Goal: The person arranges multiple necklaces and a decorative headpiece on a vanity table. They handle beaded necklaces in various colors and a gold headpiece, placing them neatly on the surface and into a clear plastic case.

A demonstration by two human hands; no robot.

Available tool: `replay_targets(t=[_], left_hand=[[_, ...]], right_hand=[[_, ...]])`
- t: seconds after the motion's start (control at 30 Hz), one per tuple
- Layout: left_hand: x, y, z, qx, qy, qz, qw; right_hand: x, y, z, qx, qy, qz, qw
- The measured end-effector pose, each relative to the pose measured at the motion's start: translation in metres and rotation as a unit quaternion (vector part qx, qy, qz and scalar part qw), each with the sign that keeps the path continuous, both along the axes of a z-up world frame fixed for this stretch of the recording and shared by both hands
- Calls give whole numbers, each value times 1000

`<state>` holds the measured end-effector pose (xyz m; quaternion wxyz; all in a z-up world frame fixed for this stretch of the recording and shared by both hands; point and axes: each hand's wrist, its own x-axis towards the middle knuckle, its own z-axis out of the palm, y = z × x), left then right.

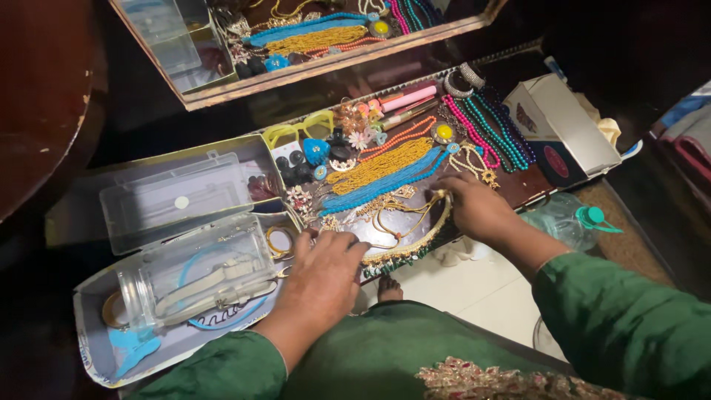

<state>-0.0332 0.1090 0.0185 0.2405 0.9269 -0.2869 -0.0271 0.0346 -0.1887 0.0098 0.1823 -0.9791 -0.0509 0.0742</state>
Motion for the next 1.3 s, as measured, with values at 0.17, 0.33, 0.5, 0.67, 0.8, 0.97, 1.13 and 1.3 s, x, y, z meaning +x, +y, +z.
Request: replay_targets(t=[0.17,0.33,0.5,0.67,0.8,0.97,1.13,1.3], left_hand=[[0,-10,0,22,17,-19,999],[9,-17,-5,41,1,-13,999],[14,-22,-7,71,-40,-15,997],[9,-23,-1,53,17,-11,998],[4,-18,4,28,-9,24,999],[3,11,3,-22,-58,117,991],[2,93,9,61,-121,322,937],[-30,161,18,196,51,459,865]], right_hand=[[-24,8,14,31,-35,-56,997],[-42,17,22,46,-3,18,999],[-45,15,18,20,57,6,998],[-41,7,9,73,8,22,997],[-36,10,10,45,-31,37,998],[-36,26,23,27,8,-7,1000],[-37,40,30,54,4,-32,998],[-41,43,27,67,13,-35,997]])
